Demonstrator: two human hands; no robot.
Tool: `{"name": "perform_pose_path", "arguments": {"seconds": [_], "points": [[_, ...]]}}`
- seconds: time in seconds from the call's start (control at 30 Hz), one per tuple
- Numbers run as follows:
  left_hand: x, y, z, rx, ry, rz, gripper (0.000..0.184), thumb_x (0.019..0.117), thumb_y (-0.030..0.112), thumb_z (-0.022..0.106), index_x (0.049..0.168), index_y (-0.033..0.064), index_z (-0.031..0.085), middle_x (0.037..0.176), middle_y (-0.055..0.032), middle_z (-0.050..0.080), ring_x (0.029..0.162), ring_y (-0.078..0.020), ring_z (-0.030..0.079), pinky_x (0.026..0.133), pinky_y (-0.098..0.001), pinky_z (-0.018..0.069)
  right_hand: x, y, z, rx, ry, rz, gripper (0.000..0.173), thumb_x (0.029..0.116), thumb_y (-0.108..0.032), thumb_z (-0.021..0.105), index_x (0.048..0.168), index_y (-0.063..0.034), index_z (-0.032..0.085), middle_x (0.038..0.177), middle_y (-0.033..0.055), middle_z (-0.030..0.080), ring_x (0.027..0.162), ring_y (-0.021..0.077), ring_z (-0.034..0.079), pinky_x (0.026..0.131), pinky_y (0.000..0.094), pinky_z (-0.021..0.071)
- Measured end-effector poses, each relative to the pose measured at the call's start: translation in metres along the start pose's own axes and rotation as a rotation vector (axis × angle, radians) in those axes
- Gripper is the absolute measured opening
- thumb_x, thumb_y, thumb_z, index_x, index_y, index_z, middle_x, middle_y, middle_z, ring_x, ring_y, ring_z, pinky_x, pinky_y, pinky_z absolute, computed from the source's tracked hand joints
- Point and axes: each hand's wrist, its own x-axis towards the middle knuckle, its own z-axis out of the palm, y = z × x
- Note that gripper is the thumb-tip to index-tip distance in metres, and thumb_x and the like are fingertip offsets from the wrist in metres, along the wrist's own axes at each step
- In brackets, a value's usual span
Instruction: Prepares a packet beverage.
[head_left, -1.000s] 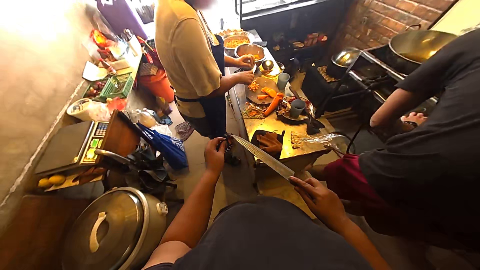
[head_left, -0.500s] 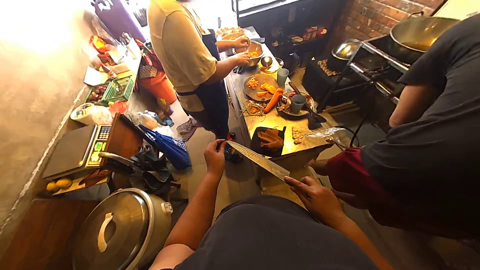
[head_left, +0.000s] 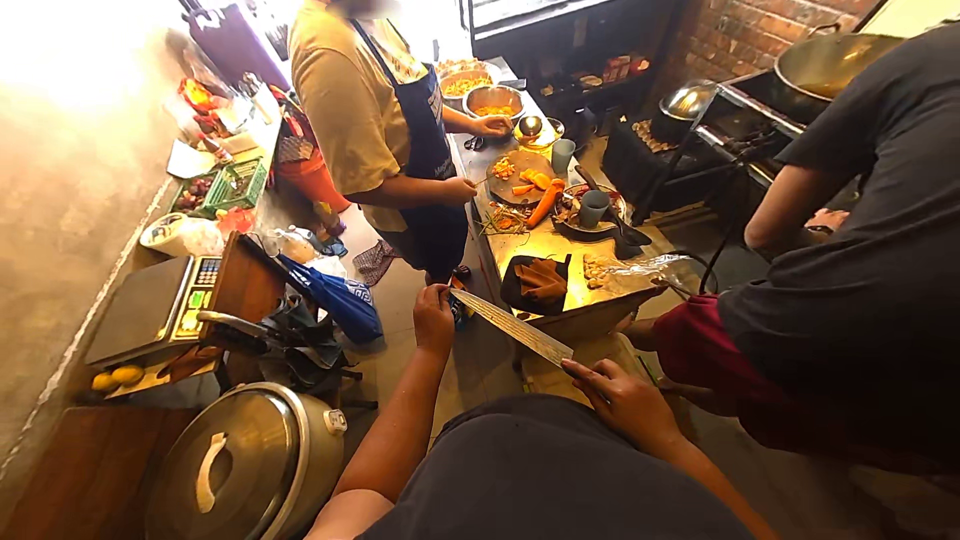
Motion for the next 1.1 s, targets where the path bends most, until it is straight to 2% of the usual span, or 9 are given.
{"name": "perform_pose_path", "arguments": {"seconds": [0.07, 0.2, 0.4, 0.57, 0.7, 0.87, 1.03, 1.1], "points": [[-0.001, 0.002, 0.003, 0.007, -0.032, 0.009, 0.018, 0.1018, 0.007, 0.058, 0.107, -0.005, 0.07, 0.102, -0.0199, 0.069, 0.099, -0.0316, 0.069, 0.092, -0.0441, 0.0563, -0.002, -0.002, 0.0, -0.006, -0.013, 0.014, 0.033, 0.1062, -0.035, 0.053, 0.134, -0.0317, 0.071, 0.094, 0.0149, 0.069, 0.065, 0.0295, 0.068, 0.052, 0.0464, 0.0561], [-0.019, 0.023, 0.02, -0.068, -0.186, 0.161, 0.02, 0.1014, 0.007, 0.056, 0.109, -0.0058, 0.07, 0.105, -0.0215, 0.07, 0.102, -0.0339, 0.07, 0.094, -0.0463, 0.0564, -0.001, -0.01, 0.004, -0.002, -0.051, 0.11, 0.034, 0.1058, -0.031, 0.057, 0.137, -0.0285, 0.07, 0.101, 0.0204, 0.07, 0.068, 0.0342, 0.07, 0.056, 0.0511, 0.0579], [-0.048, 0.049, 0.042, -0.212, -0.282, 0.215, 0.018, 0.1002, 0.009, 0.059, 0.104, -0.0027, 0.073, 0.099, -0.0166, 0.072, 0.096, -0.0256, 0.072, 0.092, -0.0372, 0.0576, 0.001, -0.004, 0.001, -0.063, -0.117, 0.288, 0.036, 0.1079, -0.035, 0.053, 0.141, -0.0297, 0.066, 0.107, 0.022, 0.069, 0.076, 0.0375, 0.071, 0.062, 0.0533, 0.0586], [-0.046, 0.041, 0.042, -0.289, -0.329, 0.173, 0.018, 0.1011, 0.01, 0.058, 0.106, -0.0007, 0.072, 0.102, -0.0135, 0.072, 0.098, -0.02, 0.07, 0.093, -0.033, 0.0567, 0.011, 0.018, -0.01, -0.095, -0.266, 0.484, 0.04, 0.1103, -0.04, 0.046, 0.147, -0.0348, 0.059, 0.119, 0.021, 0.067, 0.09, 0.0391, 0.071, 0.074, 0.0565, 0.0584], [-0.041, 0.038, 0.033, -0.334, -0.38, 0.154, 0.021, 0.1026, 0.013, 0.057, 0.111, -0.0016, 0.07, 0.107, -0.0154, 0.07, 0.094, -0.0176, 0.069, 0.087, -0.0296, 0.0579, 0.038, 0.053, 0.004, -0.125, -0.324, 0.585, 0.041, 0.1113, -0.037, 0.044, 0.151, -0.0328, 0.054, 0.129, 0.0231, 0.064, 0.101, 0.0411, 0.07, 0.083, 0.0576, 0.0577], [-0.034, 0.036, 0.018, -0.354, -0.352, 0.139, 0.02, 0.1028, 0.01, 0.056, 0.113, -0.0025, 0.068, 0.107, -0.015, 0.07, 0.097, -0.0169, 0.069, 0.09, -0.0298, 0.0568, 0.095, 0.087, 0.038, -0.168, -0.404, 0.643, 0.044, 0.1126, -0.037, 0.039, 0.155, -0.031, 0.049, 0.14, 0.0251, 0.057, 0.111, 0.0418, 0.068, 0.091, 0.0567, 0.0566], [-0.022, 0.037, 0.001, -0.348, -0.352, 0.088, 0.027, 0.1035, 0.01, 0.055, 0.125, -0.0027, 0.066, 0.114, -0.017, 0.069, 0.103, -0.0188, 0.069, 0.094, -0.03, 0.0559, 0.148, 0.095, 0.075, -0.13, -0.452, 0.769, 0.051, 0.1117, -0.023, 0.039, 0.162, -0.024, 0.035, 0.153, 0.0299, 0.043, 0.118, 0.0457, 0.065, 0.097, 0.0573, 0.0548], [-0.016, 0.037, -0.003, -0.351, -0.337, 0.091, 0.027, 0.1031, 0.01, 0.054, 0.124, -0.002, 0.067, 0.114, -0.0168, 0.069, 0.103, -0.0178, 0.068, 0.093, -0.0292, 0.0557, 0.163, 0.097, 0.087, -0.095, -0.451, 0.787, 0.055, 0.1107, -0.021, 0.04, 0.164, -0.0225, 0.03, 0.157, 0.0307, 0.038, 0.122, 0.0473, 0.062, 0.1, 0.0587, 0.0532]]}}
